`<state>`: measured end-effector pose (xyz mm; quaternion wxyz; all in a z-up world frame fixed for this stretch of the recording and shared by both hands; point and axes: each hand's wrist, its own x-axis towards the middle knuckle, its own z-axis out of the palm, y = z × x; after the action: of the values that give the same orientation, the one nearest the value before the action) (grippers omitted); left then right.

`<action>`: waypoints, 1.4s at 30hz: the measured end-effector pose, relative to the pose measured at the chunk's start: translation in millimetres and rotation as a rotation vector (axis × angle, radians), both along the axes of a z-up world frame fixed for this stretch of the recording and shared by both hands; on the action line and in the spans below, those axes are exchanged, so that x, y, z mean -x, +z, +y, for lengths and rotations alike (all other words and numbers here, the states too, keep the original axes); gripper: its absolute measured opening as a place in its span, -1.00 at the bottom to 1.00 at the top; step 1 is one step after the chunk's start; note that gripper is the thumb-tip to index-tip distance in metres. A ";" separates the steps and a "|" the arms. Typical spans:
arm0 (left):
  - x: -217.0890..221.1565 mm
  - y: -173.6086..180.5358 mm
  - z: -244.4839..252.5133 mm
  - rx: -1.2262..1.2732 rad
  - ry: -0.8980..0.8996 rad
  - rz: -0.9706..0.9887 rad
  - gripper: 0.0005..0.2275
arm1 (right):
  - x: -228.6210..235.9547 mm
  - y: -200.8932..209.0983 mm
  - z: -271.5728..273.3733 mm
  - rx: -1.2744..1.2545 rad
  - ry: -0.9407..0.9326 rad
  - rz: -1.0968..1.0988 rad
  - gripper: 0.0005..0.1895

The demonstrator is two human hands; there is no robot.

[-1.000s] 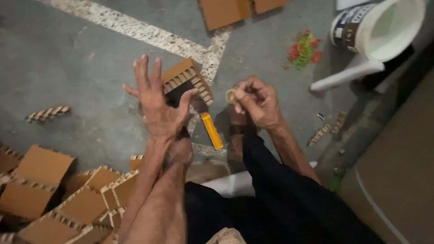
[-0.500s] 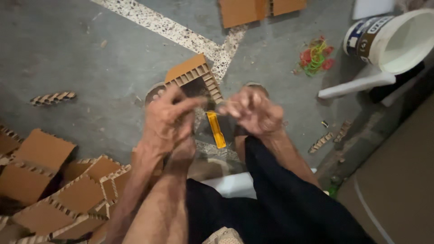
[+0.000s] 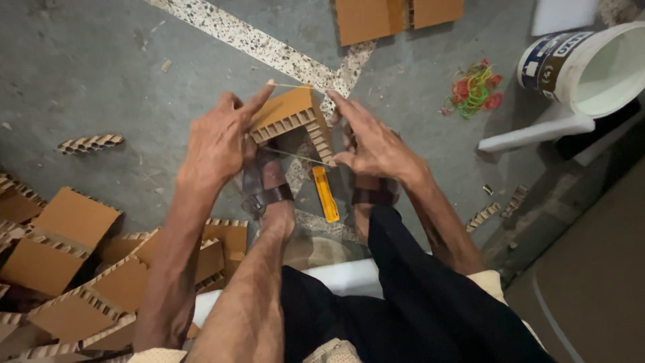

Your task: The person assembles small cardboard pieces into a box-like structure using rubber bands to hold them together. They then pick up a white cylindrical tool and apply a substance to the edges of the cardboard pieces.

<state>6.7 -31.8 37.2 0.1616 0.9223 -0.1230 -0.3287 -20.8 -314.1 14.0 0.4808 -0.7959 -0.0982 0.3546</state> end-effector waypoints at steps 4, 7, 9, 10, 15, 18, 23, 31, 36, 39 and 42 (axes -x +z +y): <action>9.6 -39.3 2.0 0.167 0.057 -0.131 -0.29 | 4.2 -8.6 -6.0 0.001 0.003 0.055 0.16; 15.6 -62.4 0.1 0.243 0.080 -0.250 -0.39 | 5.1 -12.2 -12.6 -0.058 0.039 -0.119 0.12; 18.4 -71.9 -2.4 0.248 0.077 -0.299 -0.42 | 6.9 -12.9 -17.6 -0.096 0.034 -0.183 0.07; 19.3 -75.4 -3.5 0.236 0.070 -0.309 -0.43 | 10.2 -13.3 -18.0 -0.095 0.014 -0.160 0.04; 24.9 -83.9 -8.4 0.284 0.060 -0.417 -0.47 | 40.3 -20.9 -7.6 0.163 -0.063 -0.097 -0.09; 27.7 -84.9 -10.3 0.295 0.084 -0.414 -0.51 | 53.7 -27.7 8.5 0.077 -0.244 -0.154 -0.20; 33.0 -84.5 -14.2 0.338 0.138 -0.368 -0.64 | 55.8 -19.5 18.0 0.099 -0.304 -0.492 -0.12; 39.0 -41.8 -38.0 0.482 0.300 -0.236 -0.50 | 20.8 0.9 10.9 0.190 -0.494 -0.127 -0.67; 51.5 -22.4 -44.0 0.736 0.376 -0.341 -0.29 | 25.7 4.4 6.4 0.050 -0.503 -0.064 -0.69; 53.3 -19.9 -45.5 0.700 0.441 -0.223 -0.30 | 27.4 10.7 11.2 0.142 -0.436 -0.072 -0.67; 50.6 -19.3 -48.1 0.649 0.473 -0.189 -0.28 | 25.7 17.2 16.9 0.286 -0.401 -0.093 -0.64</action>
<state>-43.9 -79.8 17.8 0.5031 0.8525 -0.0191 -0.1407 -46.5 -297.3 31.2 0.4192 -0.8748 0.0908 0.2255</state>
